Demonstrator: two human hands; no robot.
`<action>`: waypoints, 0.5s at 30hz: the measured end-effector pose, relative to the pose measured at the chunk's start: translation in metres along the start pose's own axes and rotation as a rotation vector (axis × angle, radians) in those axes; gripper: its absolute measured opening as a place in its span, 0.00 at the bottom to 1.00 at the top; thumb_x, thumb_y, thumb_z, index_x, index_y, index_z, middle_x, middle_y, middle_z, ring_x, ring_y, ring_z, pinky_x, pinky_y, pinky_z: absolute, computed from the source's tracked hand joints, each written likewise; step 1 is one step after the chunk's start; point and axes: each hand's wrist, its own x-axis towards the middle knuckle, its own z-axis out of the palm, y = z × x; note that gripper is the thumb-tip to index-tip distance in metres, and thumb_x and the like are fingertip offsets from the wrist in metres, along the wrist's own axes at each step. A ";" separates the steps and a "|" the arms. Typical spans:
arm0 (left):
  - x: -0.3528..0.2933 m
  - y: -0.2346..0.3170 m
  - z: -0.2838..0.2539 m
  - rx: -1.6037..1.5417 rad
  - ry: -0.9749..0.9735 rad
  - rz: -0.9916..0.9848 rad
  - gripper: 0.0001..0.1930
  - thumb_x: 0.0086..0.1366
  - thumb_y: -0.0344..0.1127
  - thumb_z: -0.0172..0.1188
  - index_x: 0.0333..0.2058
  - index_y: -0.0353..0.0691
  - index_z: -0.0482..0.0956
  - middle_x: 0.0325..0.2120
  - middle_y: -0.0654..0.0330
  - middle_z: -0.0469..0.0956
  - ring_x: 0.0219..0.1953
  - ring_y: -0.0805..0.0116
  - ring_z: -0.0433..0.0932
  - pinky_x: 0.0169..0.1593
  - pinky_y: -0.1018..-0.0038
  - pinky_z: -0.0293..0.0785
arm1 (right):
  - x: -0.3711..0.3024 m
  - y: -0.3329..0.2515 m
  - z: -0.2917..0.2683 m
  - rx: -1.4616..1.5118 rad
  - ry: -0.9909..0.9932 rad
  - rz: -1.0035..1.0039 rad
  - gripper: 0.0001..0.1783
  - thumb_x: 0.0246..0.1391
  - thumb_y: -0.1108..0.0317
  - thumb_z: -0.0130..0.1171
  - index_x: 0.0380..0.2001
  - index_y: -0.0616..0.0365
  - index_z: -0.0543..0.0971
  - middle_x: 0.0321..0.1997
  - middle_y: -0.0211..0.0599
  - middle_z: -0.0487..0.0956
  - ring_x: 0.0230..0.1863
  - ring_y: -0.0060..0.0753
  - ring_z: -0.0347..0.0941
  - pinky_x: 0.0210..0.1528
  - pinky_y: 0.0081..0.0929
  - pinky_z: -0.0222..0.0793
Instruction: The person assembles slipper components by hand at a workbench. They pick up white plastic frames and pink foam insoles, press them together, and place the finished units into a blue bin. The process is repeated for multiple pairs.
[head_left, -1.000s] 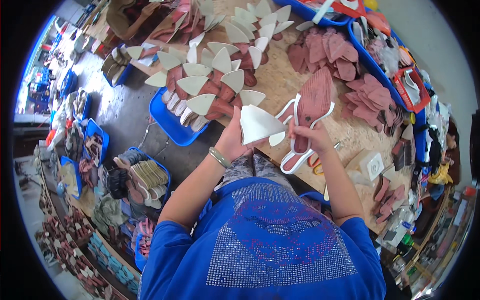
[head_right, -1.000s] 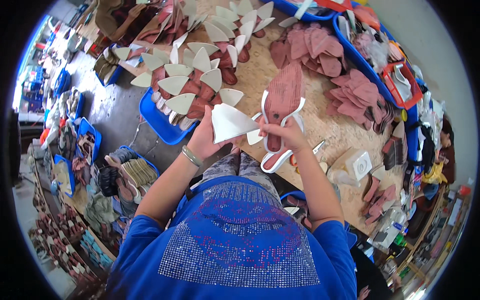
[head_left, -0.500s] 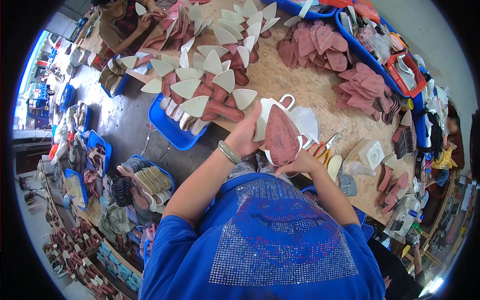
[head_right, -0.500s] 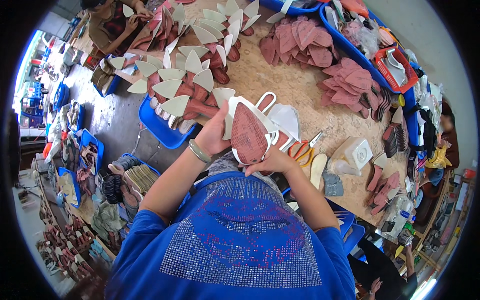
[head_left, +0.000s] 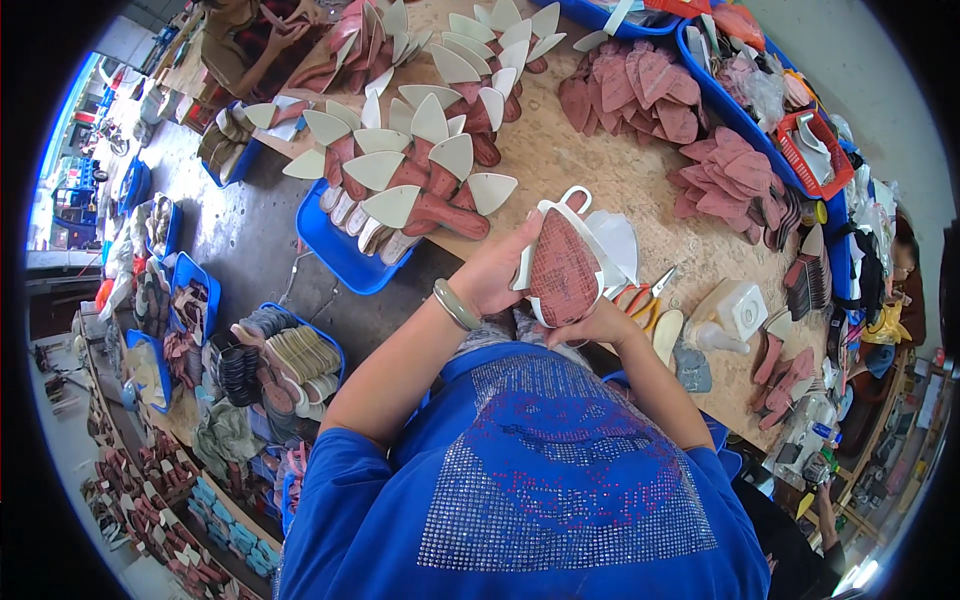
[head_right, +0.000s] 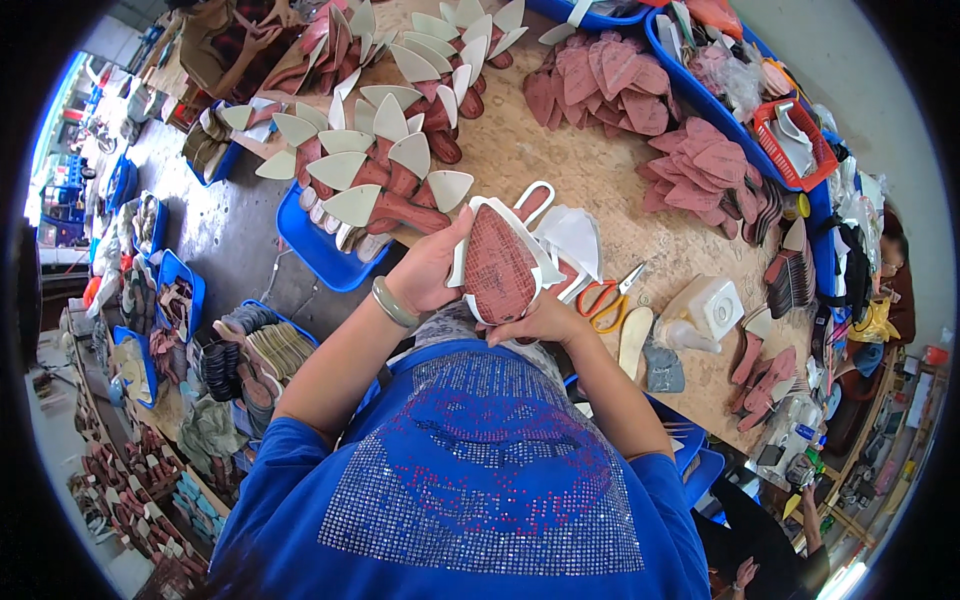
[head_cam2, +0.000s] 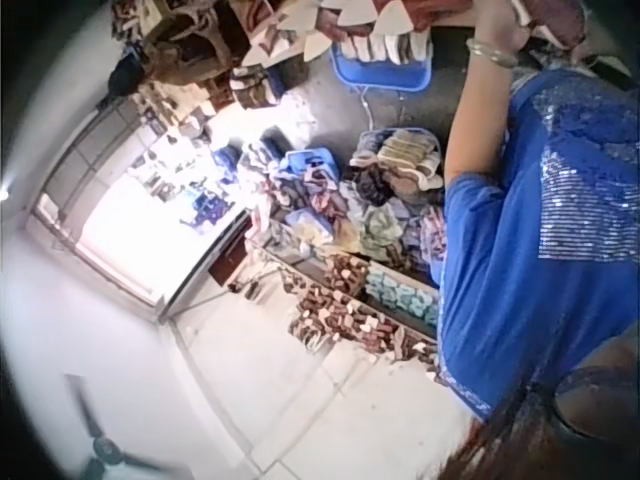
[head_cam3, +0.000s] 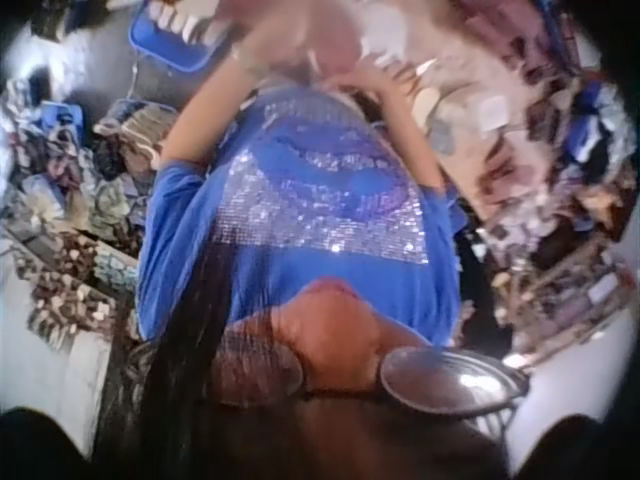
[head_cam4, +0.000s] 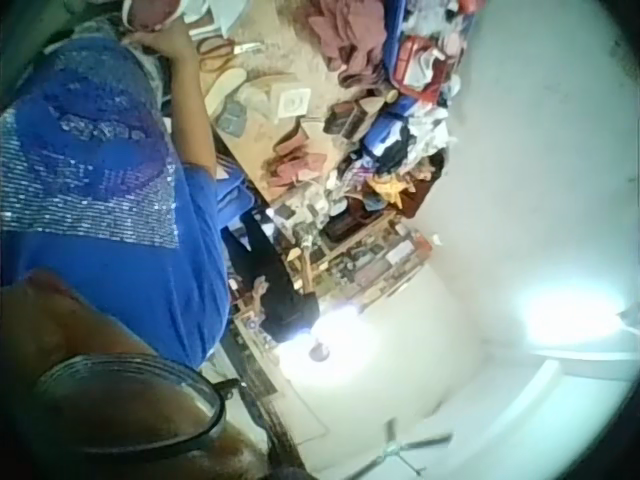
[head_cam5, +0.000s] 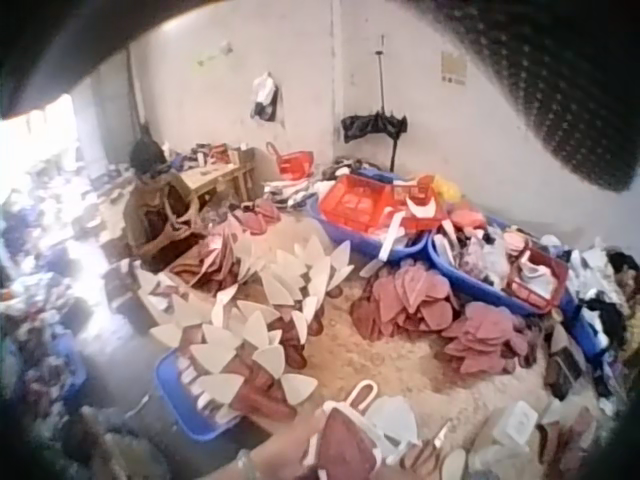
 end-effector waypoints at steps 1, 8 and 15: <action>-0.002 0.002 0.005 -0.002 0.004 0.015 0.28 0.71 0.54 0.38 0.59 0.40 0.59 0.54 0.55 0.68 0.55 0.62 0.71 0.58 0.61 0.67 | 0.000 0.001 0.001 0.006 0.010 0.011 0.27 0.34 0.67 0.76 0.42 0.59 0.78 0.39 0.30 0.82 0.43 0.24 0.76 0.51 0.26 0.69; -0.004 0.001 -0.002 -0.009 0.060 -0.029 0.26 0.71 0.52 0.37 0.58 0.39 0.61 0.53 0.54 0.70 0.55 0.60 0.71 0.59 0.61 0.67 | 0.001 0.010 0.006 -0.006 0.068 0.031 0.31 0.32 0.66 0.78 0.43 0.59 0.78 0.41 0.30 0.81 0.45 0.24 0.74 0.52 0.25 0.67; -0.004 0.000 -0.010 -0.019 0.016 -0.027 0.26 0.71 0.52 0.38 0.57 0.38 0.62 0.53 0.55 0.70 0.55 0.62 0.71 0.58 0.62 0.67 | 0.004 0.010 0.010 -0.021 0.040 0.049 0.30 0.33 0.68 0.77 0.44 0.59 0.78 0.41 0.29 0.81 0.43 0.22 0.75 0.51 0.25 0.68</action>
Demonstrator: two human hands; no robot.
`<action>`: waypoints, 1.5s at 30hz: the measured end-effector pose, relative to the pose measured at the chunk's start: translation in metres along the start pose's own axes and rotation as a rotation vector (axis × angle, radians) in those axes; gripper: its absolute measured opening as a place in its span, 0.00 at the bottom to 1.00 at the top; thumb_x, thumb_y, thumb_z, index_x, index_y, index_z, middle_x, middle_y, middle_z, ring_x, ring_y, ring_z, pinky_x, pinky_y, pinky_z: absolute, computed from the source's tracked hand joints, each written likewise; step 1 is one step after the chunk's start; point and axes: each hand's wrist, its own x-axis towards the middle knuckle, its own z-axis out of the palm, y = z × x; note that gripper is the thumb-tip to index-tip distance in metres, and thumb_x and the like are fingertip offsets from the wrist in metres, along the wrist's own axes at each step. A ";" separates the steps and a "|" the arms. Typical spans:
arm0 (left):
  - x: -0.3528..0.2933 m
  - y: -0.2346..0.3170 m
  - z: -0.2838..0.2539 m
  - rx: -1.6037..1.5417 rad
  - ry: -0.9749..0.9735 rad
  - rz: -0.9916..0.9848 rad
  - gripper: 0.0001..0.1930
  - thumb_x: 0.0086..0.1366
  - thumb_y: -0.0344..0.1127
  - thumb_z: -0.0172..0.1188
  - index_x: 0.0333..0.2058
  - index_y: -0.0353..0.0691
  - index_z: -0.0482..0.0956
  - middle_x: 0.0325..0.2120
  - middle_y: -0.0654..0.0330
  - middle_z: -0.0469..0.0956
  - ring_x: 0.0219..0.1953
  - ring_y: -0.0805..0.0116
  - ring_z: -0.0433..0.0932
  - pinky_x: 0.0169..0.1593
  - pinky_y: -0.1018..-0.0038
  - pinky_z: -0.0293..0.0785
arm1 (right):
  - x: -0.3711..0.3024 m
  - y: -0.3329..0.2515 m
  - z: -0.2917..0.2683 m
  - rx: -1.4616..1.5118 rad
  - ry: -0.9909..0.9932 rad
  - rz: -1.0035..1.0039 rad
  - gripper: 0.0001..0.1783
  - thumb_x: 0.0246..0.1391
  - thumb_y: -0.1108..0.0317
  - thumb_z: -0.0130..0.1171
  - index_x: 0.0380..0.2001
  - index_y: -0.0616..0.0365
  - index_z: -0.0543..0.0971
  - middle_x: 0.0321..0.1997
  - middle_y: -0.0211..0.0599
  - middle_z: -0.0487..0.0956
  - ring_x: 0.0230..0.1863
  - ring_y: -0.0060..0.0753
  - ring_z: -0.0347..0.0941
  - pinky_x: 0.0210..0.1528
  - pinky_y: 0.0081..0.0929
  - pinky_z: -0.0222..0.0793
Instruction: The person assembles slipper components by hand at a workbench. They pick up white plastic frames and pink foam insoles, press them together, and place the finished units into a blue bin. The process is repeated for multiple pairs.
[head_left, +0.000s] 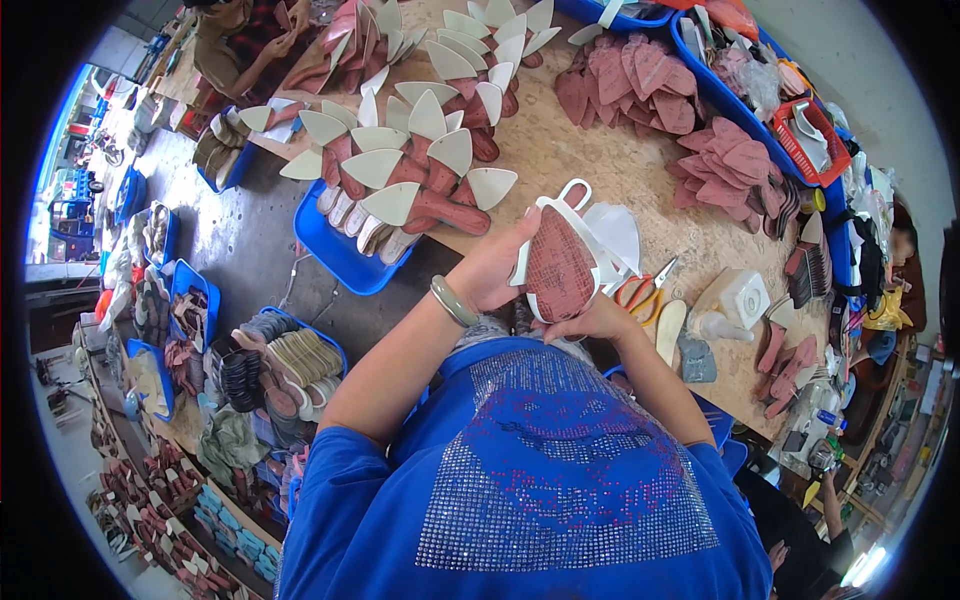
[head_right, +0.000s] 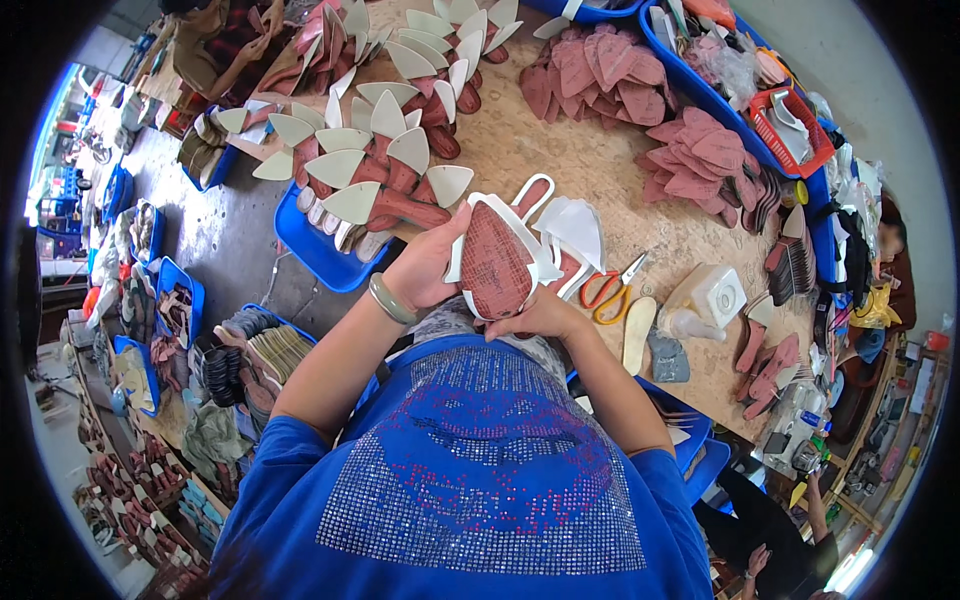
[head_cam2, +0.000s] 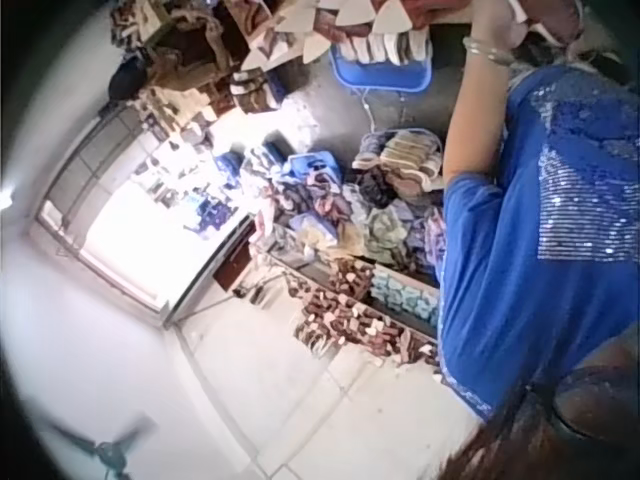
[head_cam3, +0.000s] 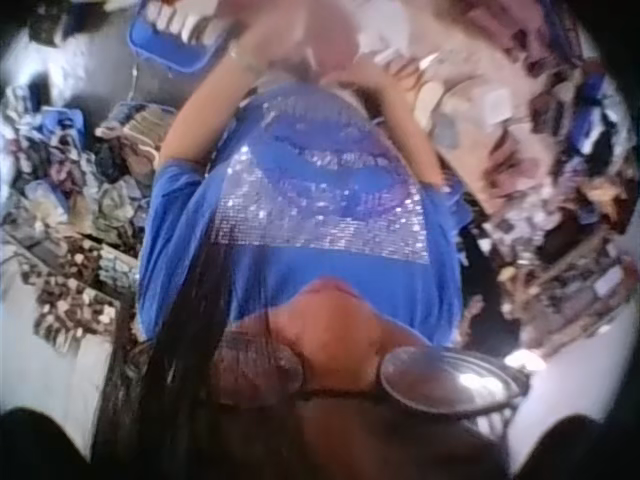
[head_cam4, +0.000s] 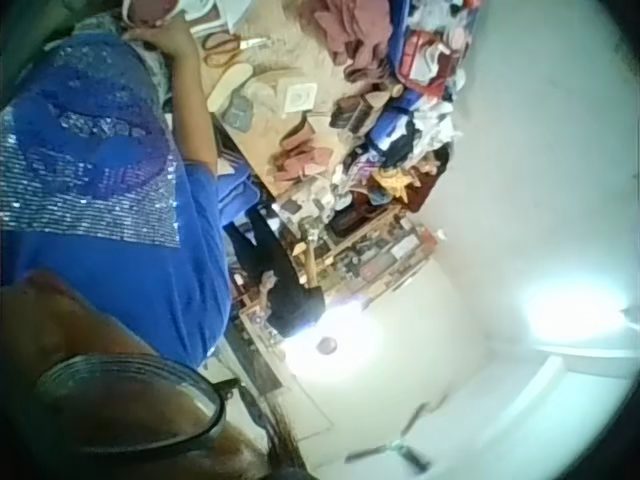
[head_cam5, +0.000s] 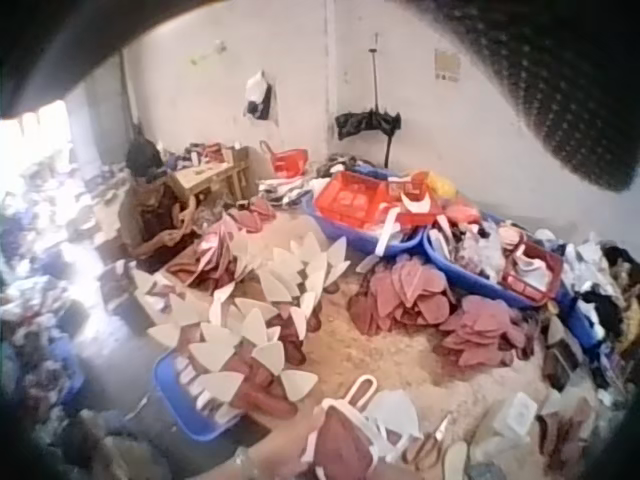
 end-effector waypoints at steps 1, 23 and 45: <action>0.000 0.000 0.000 0.003 -0.001 0.005 0.26 0.71 0.52 0.38 0.57 0.38 0.63 0.53 0.55 0.71 0.54 0.62 0.71 0.58 0.62 0.68 | 0.000 -0.001 0.001 0.024 -0.007 -0.014 0.31 0.33 0.69 0.77 0.45 0.59 0.77 0.41 0.29 0.81 0.43 0.22 0.75 0.51 0.25 0.68; -0.003 0.029 -0.071 -0.071 0.373 0.254 0.26 0.70 0.50 0.41 0.58 0.36 0.61 0.54 0.51 0.69 0.56 0.53 0.70 0.58 0.55 0.67 | -0.004 -0.025 -0.084 -0.251 0.609 -0.028 0.24 0.43 0.64 0.68 0.45 0.59 0.76 0.41 0.33 0.79 0.41 0.29 0.75 0.45 0.27 0.70; -0.061 -0.034 -0.096 -0.213 0.648 0.125 0.18 0.69 0.41 0.48 0.51 0.35 0.67 0.47 0.51 0.74 0.48 0.56 0.76 0.53 0.60 0.72 | 0.192 0.031 -0.216 -1.502 -0.176 0.075 0.21 0.38 0.70 0.64 0.41 0.49 0.78 0.43 0.35 0.78 0.50 0.42 0.72 0.51 0.37 0.68</action>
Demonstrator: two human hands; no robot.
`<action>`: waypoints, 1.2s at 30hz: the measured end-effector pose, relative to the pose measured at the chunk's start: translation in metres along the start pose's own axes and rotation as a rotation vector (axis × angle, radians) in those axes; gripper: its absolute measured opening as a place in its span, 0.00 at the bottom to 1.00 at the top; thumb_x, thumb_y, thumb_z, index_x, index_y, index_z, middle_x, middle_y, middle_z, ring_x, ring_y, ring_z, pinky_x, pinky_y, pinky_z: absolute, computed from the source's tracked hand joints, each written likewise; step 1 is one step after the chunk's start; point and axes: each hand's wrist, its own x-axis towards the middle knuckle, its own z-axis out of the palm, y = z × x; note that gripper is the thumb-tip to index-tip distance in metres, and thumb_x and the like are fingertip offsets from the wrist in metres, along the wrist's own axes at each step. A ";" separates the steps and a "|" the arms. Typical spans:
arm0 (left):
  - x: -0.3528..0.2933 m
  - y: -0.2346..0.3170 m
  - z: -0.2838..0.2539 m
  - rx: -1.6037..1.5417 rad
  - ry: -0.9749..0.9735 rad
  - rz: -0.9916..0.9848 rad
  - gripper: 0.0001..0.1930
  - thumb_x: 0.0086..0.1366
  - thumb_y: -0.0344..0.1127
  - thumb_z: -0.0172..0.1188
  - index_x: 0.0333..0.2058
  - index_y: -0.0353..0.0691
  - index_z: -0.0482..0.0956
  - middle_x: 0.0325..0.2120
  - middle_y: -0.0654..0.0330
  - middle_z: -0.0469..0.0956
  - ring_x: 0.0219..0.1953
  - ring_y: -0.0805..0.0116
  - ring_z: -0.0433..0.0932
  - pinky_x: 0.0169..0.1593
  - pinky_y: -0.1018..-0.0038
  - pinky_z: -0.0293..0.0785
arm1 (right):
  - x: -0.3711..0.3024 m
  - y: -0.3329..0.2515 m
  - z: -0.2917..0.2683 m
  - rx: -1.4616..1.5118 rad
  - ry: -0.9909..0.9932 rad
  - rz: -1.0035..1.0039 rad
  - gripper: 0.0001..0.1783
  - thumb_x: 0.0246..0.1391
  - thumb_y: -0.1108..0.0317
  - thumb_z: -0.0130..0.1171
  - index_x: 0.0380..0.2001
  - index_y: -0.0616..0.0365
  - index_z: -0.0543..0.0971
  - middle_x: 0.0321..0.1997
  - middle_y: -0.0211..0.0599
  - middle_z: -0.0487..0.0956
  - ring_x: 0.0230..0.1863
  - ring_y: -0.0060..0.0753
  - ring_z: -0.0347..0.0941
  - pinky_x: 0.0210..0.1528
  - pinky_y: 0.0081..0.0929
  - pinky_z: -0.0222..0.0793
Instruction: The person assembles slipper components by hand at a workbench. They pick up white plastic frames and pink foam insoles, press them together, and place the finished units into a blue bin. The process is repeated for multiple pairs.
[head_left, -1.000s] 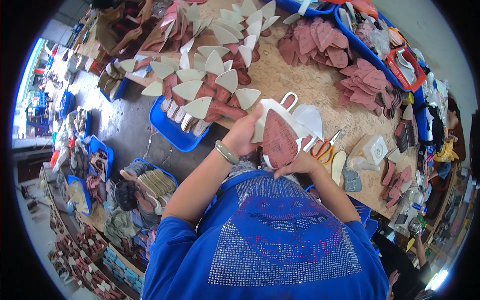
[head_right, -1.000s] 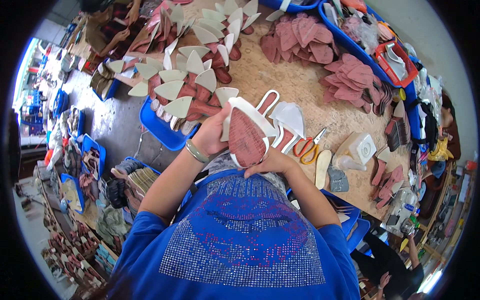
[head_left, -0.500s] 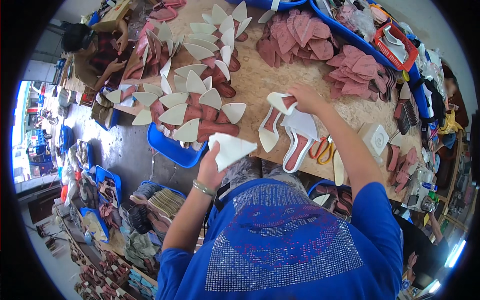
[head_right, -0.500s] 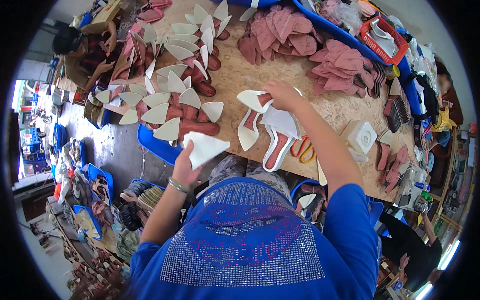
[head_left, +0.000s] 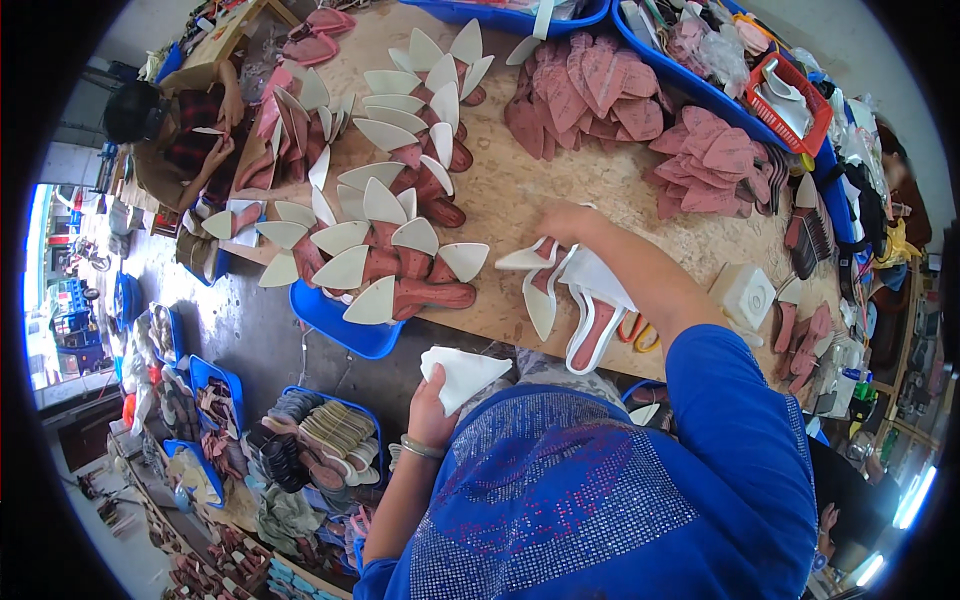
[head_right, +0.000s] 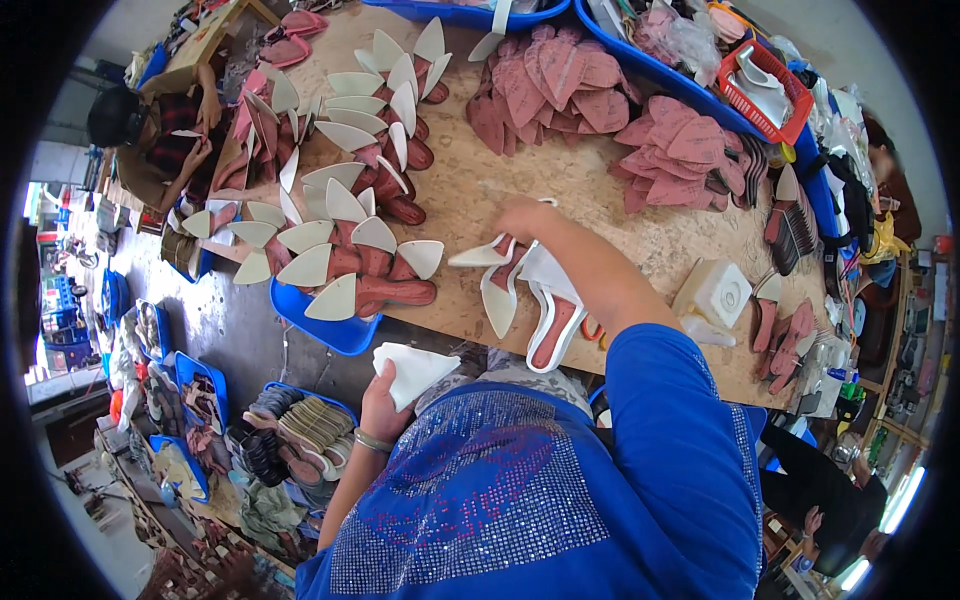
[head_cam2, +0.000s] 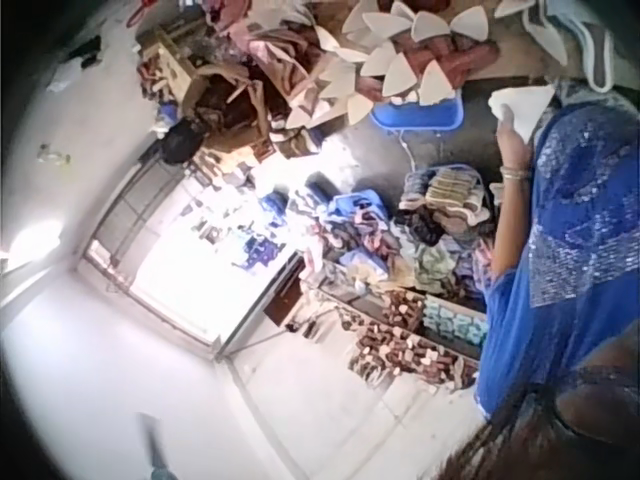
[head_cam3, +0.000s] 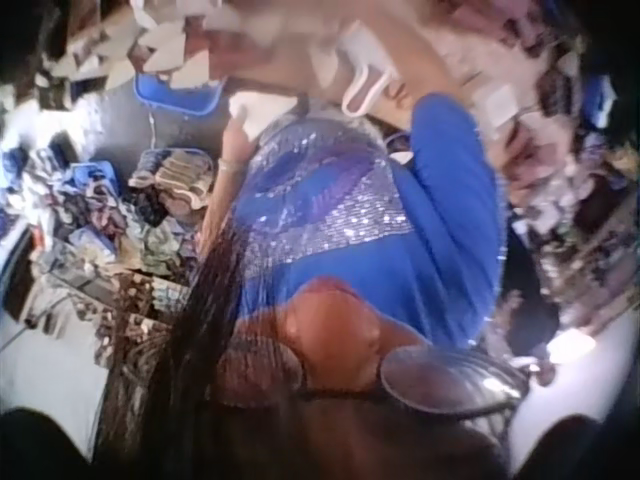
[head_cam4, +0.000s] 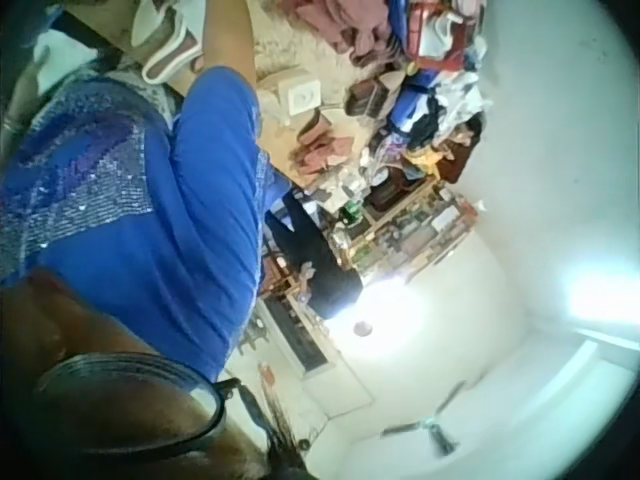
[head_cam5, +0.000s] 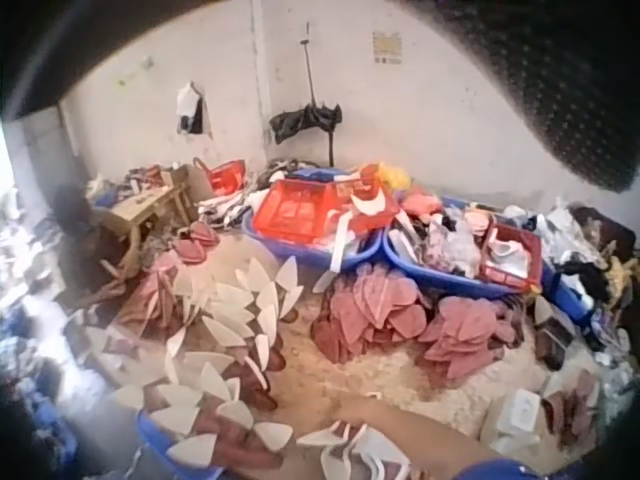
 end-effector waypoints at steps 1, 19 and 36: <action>0.002 0.000 0.002 0.029 -0.014 -0.002 0.18 0.69 0.40 0.48 0.51 0.35 0.67 0.47 0.52 0.74 0.48 0.57 0.76 0.52 0.61 0.72 | -0.004 0.009 0.003 0.059 0.006 0.018 0.21 0.37 0.70 0.64 0.41 0.49 0.78 0.42 0.36 0.79 0.48 0.43 0.73 0.50 0.36 0.69; 0.055 0.002 0.077 0.247 -0.110 -0.050 0.18 0.64 0.31 0.50 0.52 0.33 0.67 0.47 0.54 0.74 0.49 0.60 0.75 0.54 0.65 0.70 | -0.111 0.031 0.040 0.612 0.637 0.931 0.37 0.45 0.58 0.63 0.58 0.57 0.65 0.52 0.55 0.72 0.53 0.53 0.70 0.54 0.44 0.66; 0.144 -0.012 0.153 0.348 -0.224 0.022 0.17 0.68 0.30 0.44 0.55 0.42 0.61 0.51 0.56 0.70 0.51 0.59 0.73 0.50 0.58 0.75 | -0.228 -0.053 0.137 1.175 1.254 0.911 0.16 0.50 0.68 0.61 0.43 0.61 0.78 0.34 0.32 0.79 0.37 0.25 0.74 0.41 0.22 0.69</action>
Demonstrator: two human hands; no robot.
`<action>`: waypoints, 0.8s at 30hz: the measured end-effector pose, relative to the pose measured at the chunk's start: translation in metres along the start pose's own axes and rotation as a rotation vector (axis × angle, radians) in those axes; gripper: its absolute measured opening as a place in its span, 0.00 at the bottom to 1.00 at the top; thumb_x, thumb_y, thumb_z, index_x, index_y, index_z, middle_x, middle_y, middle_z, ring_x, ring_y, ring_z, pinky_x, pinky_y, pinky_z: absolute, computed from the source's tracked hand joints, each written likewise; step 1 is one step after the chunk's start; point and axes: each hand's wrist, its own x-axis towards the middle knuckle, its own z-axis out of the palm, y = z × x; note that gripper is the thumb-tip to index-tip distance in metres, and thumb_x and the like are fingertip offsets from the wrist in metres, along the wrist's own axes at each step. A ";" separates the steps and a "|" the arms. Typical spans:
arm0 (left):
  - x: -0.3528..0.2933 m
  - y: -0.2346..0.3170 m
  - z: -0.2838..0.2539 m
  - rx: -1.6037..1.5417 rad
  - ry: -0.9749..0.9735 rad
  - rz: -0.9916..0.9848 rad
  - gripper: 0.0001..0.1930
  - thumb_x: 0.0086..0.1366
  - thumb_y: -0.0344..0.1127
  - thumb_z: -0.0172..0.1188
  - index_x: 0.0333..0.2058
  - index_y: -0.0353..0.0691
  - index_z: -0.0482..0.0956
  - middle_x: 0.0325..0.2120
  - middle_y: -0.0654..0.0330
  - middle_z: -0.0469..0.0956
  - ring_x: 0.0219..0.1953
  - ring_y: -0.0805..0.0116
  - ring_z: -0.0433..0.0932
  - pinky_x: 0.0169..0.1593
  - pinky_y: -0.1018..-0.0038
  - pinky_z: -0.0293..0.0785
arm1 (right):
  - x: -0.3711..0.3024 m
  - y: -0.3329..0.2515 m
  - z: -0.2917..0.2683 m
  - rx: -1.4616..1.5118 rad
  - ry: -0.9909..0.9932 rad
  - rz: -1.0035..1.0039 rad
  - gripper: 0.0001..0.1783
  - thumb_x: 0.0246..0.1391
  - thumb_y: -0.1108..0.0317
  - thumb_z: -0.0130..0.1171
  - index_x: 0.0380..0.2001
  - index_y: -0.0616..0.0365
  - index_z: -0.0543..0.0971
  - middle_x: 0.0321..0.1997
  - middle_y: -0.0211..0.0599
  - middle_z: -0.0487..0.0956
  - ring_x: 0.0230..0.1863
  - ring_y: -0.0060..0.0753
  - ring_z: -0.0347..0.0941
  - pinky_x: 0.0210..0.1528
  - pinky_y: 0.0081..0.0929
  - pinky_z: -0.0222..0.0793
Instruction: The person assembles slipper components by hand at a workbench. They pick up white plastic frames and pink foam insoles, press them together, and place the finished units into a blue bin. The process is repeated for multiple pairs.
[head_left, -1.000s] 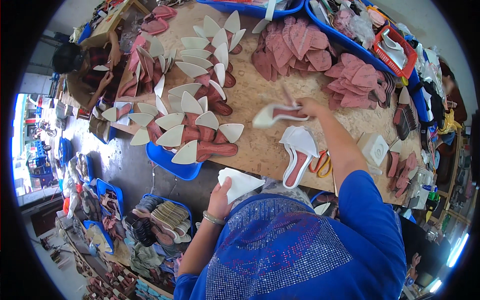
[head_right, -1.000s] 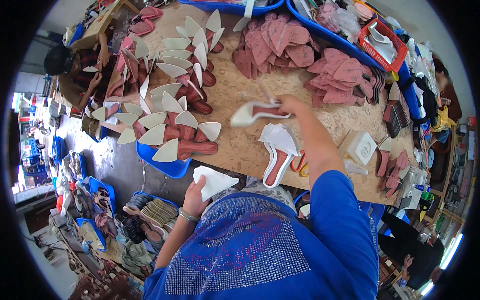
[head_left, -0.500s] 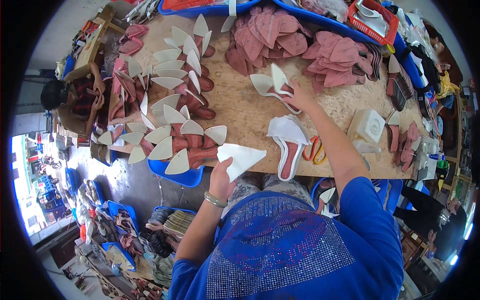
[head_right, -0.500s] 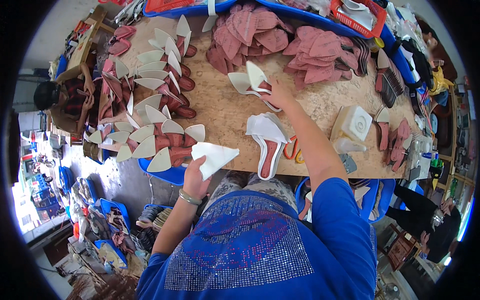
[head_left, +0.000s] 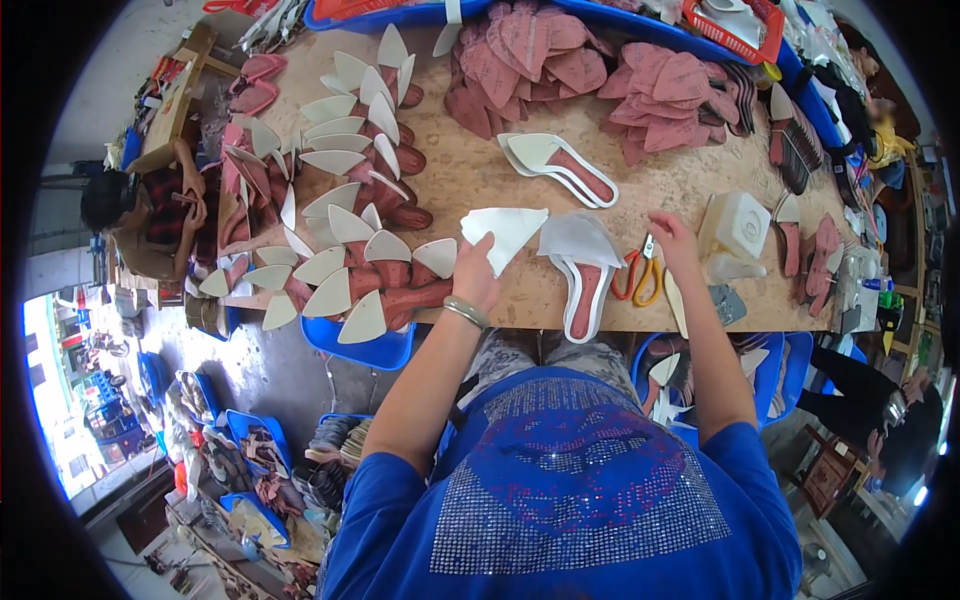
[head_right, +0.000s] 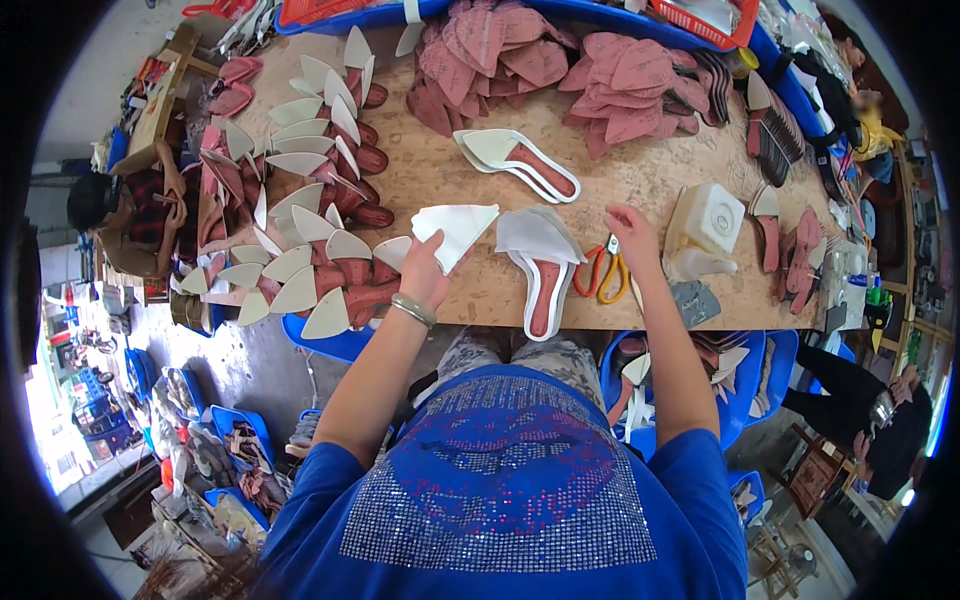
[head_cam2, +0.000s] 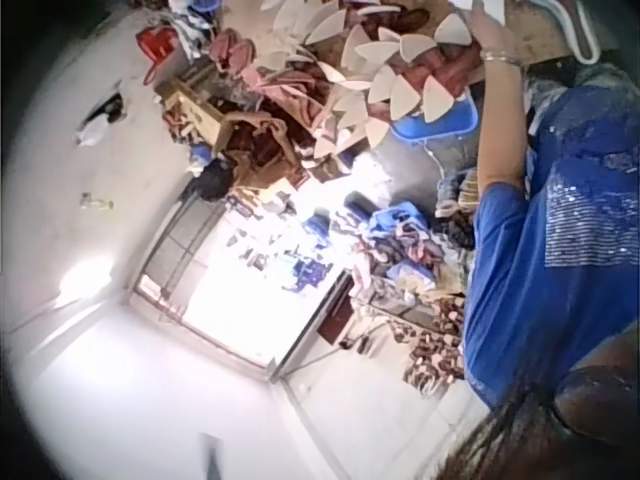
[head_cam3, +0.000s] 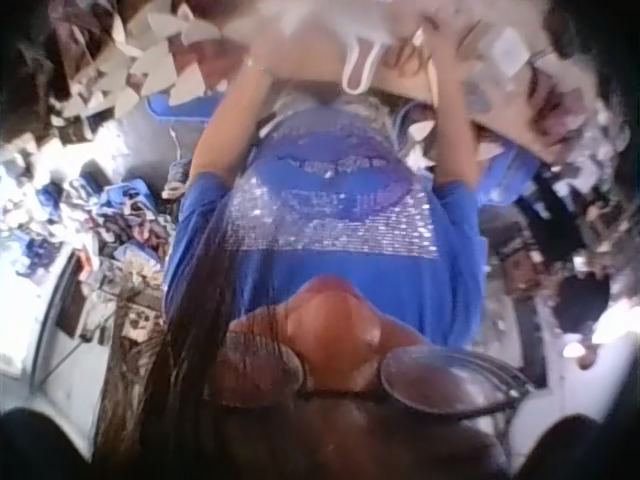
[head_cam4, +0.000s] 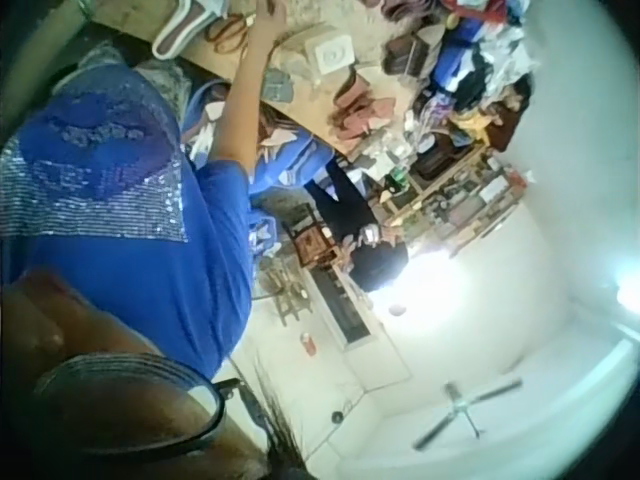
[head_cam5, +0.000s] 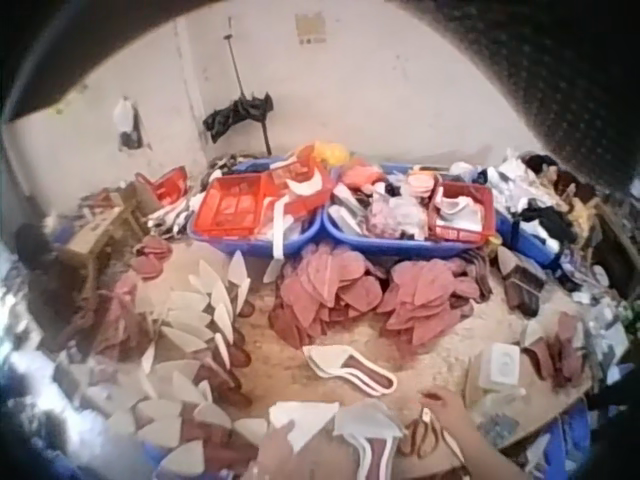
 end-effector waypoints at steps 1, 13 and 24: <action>0.005 -0.002 -0.001 0.002 -0.018 -0.005 0.17 0.69 0.30 0.43 0.56 0.43 0.60 0.51 0.56 0.70 0.50 0.58 0.73 0.49 0.57 0.75 | -0.016 0.007 -0.005 0.020 0.005 0.047 0.15 0.51 0.69 0.61 0.43 0.61 0.78 0.33 0.30 0.79 0.36 0.22 0.74 0.40 0.21 0.69; 0.046 -0.023 -0.002 0.106 0.001 0.044 0.17 0.66 0.27 0.47 0.53 0.43 0.63 0.48 0.58 0.72 0.45 0.59 0.76 0.43 0.61 0.79 | -0.145 0.046 0.011 0.321 0.056 0.411 0.10 0.55 0.73 0.55 0.40 0.61 0.78 0.29 0.26 0.77 0.31 0.17 0.72 0.34 0.15 0.66; 0.089 -0.023 0.019 0.121 -0.014 0.047 0.18 0.65 0.24 0.48 0.53 0.42 0.64 0.49 0.55 0.69 0.50 0.61 0.71 0.51 0.60 0.72 | -0.160 0.058 0.020 0.268 0.004 0.404 0.11 0.54 0.73 0.56 0.40 0.64 0.77 0.31 0.29 0.78 0.30 0.19 0.73 0.36 0.18 0.70</action>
